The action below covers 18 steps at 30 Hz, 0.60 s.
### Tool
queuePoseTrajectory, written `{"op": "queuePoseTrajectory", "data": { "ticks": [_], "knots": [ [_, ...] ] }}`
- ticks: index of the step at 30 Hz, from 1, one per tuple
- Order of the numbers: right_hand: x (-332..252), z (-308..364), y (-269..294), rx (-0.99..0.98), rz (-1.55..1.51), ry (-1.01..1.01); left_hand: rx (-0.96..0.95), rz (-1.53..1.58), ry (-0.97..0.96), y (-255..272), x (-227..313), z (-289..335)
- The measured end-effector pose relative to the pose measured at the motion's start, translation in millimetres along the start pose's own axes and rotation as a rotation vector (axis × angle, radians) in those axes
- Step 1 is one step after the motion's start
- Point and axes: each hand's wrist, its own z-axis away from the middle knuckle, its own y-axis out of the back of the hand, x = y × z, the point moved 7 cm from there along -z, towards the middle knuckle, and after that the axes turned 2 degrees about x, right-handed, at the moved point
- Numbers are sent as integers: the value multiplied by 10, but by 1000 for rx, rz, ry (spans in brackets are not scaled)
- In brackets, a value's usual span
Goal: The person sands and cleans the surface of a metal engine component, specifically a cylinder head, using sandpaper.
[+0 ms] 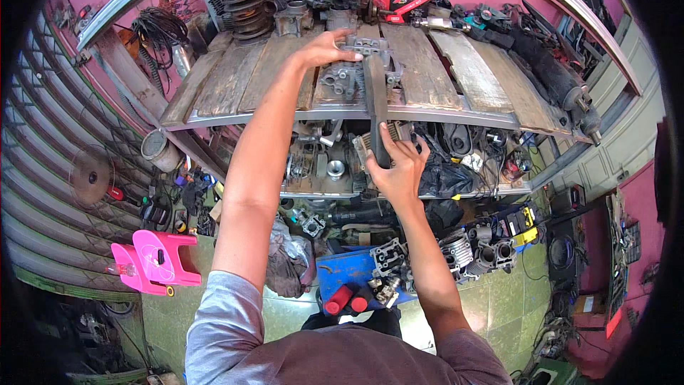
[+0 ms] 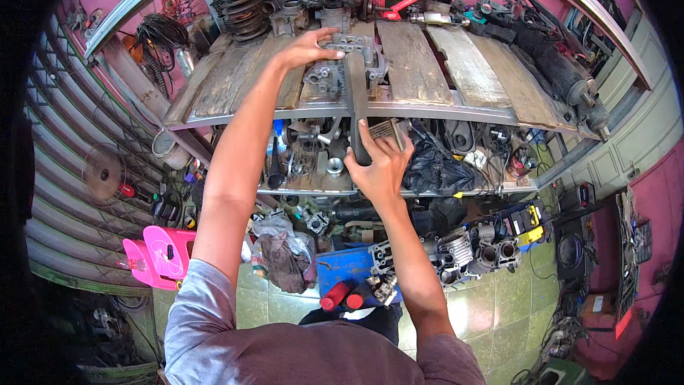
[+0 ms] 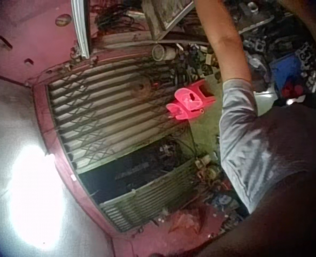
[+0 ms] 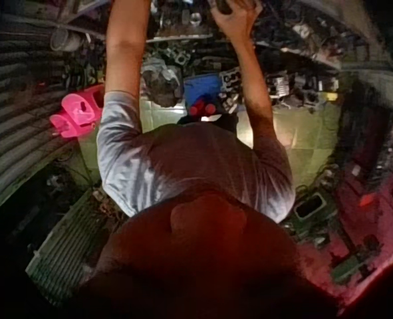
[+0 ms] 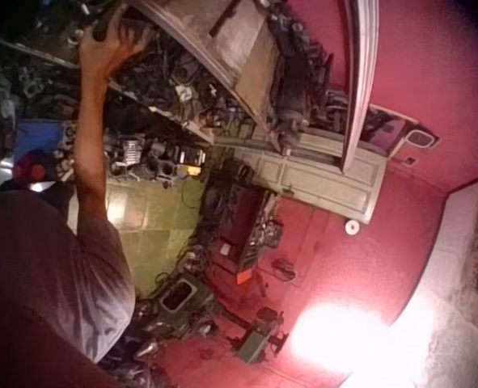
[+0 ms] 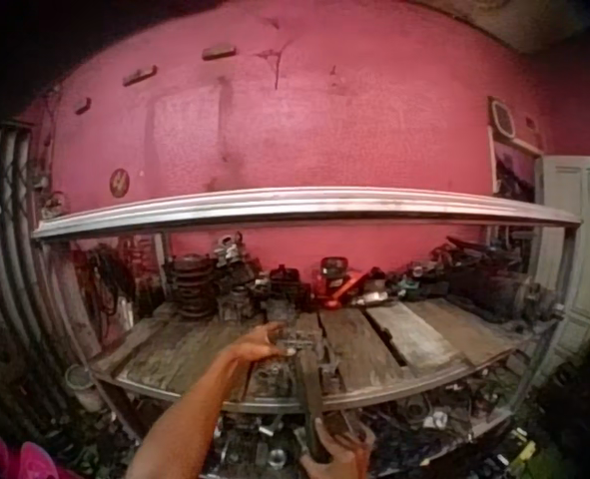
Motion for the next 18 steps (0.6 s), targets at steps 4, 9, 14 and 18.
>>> {"op": "queuePoseTrajectory", "data": {
  "ticks": [4,9,14,18],
  "knots": [
    [28,37,-6,30,-16,21,-53,181,11,-27,-116,-36],
    [16,52,-46,44,-10,35,-38,138,10,54,-49,-15],
    [75,26,-30,90,43,37,188,-199,-161,178,520,156],
    [-5,-39,-49,98,21,42,390,-448,-341,222,688,358]
  ]
}}
